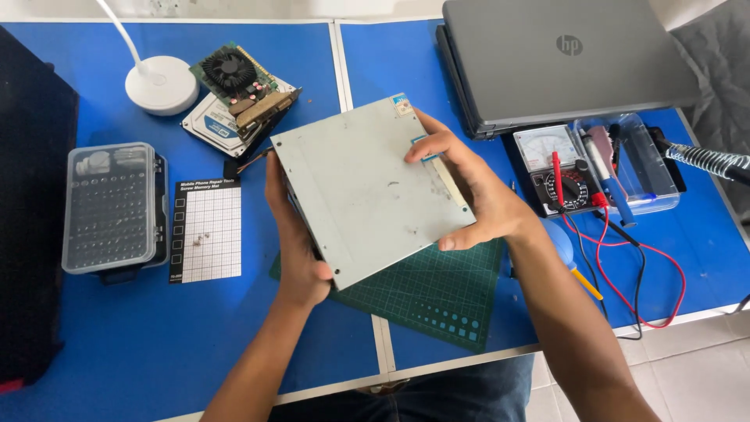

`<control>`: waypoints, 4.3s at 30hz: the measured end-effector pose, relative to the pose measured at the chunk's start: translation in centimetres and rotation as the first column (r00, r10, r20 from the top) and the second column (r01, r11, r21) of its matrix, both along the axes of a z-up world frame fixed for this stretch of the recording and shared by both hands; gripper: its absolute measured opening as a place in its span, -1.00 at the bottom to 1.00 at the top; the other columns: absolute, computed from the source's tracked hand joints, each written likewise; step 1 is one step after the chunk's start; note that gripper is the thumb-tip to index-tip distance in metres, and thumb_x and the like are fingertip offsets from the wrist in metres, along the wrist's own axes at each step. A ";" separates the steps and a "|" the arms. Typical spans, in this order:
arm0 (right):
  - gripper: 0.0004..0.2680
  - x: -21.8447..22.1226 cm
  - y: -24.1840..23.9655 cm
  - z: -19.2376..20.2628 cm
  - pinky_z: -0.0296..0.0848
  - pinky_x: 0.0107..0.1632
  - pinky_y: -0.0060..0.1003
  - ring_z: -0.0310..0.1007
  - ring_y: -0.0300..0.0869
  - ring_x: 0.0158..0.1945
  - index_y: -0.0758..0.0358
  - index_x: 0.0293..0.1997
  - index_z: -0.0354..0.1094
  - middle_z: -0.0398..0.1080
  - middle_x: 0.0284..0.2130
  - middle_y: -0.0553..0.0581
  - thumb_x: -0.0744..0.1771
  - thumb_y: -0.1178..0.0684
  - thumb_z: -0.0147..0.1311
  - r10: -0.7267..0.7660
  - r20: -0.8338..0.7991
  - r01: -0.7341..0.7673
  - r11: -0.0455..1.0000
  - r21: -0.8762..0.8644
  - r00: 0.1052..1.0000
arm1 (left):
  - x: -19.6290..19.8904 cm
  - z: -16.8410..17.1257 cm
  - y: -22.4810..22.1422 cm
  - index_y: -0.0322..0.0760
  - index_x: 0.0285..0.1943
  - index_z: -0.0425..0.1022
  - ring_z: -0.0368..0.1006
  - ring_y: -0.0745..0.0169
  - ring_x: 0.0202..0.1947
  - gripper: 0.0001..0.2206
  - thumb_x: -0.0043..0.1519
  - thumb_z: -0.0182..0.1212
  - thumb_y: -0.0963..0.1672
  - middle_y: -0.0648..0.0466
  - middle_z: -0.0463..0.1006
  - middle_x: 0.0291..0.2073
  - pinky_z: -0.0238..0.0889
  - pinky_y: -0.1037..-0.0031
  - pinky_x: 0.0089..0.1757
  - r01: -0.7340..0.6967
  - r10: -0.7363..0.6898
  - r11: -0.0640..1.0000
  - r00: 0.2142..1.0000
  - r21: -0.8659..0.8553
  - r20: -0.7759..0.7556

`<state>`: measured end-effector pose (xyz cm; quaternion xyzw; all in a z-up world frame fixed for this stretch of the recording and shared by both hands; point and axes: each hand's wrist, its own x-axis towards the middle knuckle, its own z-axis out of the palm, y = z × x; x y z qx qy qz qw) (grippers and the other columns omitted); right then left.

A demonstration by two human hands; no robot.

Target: Assembling the metal casing of a computer power supply unit on a repair bench.

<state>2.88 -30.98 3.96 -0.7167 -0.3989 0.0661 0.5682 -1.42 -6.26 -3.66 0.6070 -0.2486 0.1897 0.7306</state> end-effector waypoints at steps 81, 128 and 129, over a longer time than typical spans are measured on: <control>-0.70 -3.2 -2.6 -4.6 0.06 0.49 0.13 -0.15 0.30 0.60 0.25 0.13 0.13 -0.22 0.52 0.43 0.42 -0.15 -0.10 -0.615 0.238 0.566 0.787 0.246 0.752 | 0.7 -1.2 -3.3 -0.07 0.66 -0.54 -0.56 -0.41 0.58 -0.35 0.49 -0.33 0.08 -0.29 -0.44 0.60 -0.70 -0.28 0.37 0.583 -0.593 0.802 0.749 -0.131 -0.294; -0.72 -3.0 -2.5 -4.2 -0.03 0.51 0.23 0.00 0.23 0.55 0.31 0.09 0.32 -0.08 0.50 0.41 0.45 -0.12 -0.13 -0.583 0.245 0.540 0.812 0.224 0.775 | 6.0 -2.3 -4.2 0.17 0.27 0.26 -0.24 -0.61 0.52 -0.29 0.22 -0.46 0.41 -0.18 -0.23 0.53 -0.28 -0.45 0.29 -0.040 -0.030 0.908 0.987 0.417 0.160; -0.71 -3.0 -2.6 -4.3 -0.05 0.52 0.21 -0.02 0.20 0.56 0.30 0.09 0.31 -0.11 0.52 0.39 0.45 -0.14 -0.12 -0.570 0.231 0.529 0.820 0.220 0.788 | 5.4 -2.0 -3.9 0.13 0.30 0.24 -0.44 -0.62 0.57 -0.29 0.30 -0.66 0.36 -0.14 -0.25 0.58 -0.60 -0.64 0.26 -0.122 0.023 0.850 0.980 0.512 0.195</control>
